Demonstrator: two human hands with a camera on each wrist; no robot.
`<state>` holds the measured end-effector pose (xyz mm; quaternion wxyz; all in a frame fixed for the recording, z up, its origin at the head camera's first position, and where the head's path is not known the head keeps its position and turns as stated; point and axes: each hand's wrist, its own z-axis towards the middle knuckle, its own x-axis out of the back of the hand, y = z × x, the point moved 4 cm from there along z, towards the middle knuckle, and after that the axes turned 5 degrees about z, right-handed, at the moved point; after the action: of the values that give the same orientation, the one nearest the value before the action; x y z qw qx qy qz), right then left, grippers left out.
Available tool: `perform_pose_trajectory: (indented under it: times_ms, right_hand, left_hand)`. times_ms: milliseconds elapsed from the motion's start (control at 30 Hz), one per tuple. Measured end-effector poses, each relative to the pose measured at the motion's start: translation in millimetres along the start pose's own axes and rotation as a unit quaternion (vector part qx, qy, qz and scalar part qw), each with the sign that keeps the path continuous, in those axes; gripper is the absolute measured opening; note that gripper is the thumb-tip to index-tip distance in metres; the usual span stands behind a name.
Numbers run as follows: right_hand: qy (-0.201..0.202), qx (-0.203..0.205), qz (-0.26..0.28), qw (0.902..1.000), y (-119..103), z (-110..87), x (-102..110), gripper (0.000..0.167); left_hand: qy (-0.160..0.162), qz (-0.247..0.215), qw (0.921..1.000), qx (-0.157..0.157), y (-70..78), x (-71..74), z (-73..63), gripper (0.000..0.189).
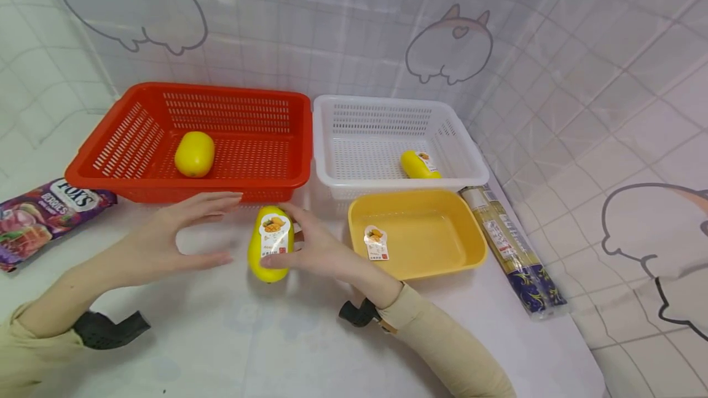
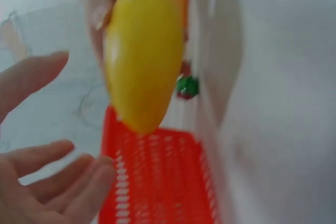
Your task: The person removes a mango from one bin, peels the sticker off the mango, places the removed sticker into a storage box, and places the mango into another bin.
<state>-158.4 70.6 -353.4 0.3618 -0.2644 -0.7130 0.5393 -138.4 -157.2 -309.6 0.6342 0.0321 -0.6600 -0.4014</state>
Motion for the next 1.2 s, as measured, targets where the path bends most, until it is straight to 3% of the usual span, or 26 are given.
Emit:
perform_pose_trajectory:
  times_ms: [133, 500, 767, 933, 1200]
  right_hand:
    - [-0.012, 0.021, -0.002, 0.9997, 1, 1.6, -4, 0.084]
    - [-0.027, 0.001, 0.007, 0.9996, 4, -0.3, -11, 0.088]
    - [-0.029, -0.004, 0.006, 0.9996, 6, -0.3, -11, 0.089]
    - [-0.033, 0.005, -0.027, 0.9991, 5, 0.6, -10, 0.087]
    - [0.017, 0.012, -0.085, 0.9962, 1, -0.6, -4, 0.071]
  left_hand:
    - [-0.051, -0.019, 0.9982, 0.025, -2.1, -22.3, 3.3, 0.098]
    - [-0.078, -0.039, 0.9958, 0.030, -1.9, -56.7, 6.0, 0.119]
    - [-0.069, -0.037, 0.9963, 0.034, -2.8, -62.9, 7.0, 0.120]
    - [-0.073, -0.024, 0.9962, 0.041, -1.2, -62.9, 7.3, 0.120]
    - [-0.086, 0.004, 0.9953, 0.045, 0.1, -63.2, 6.9, 0.120]
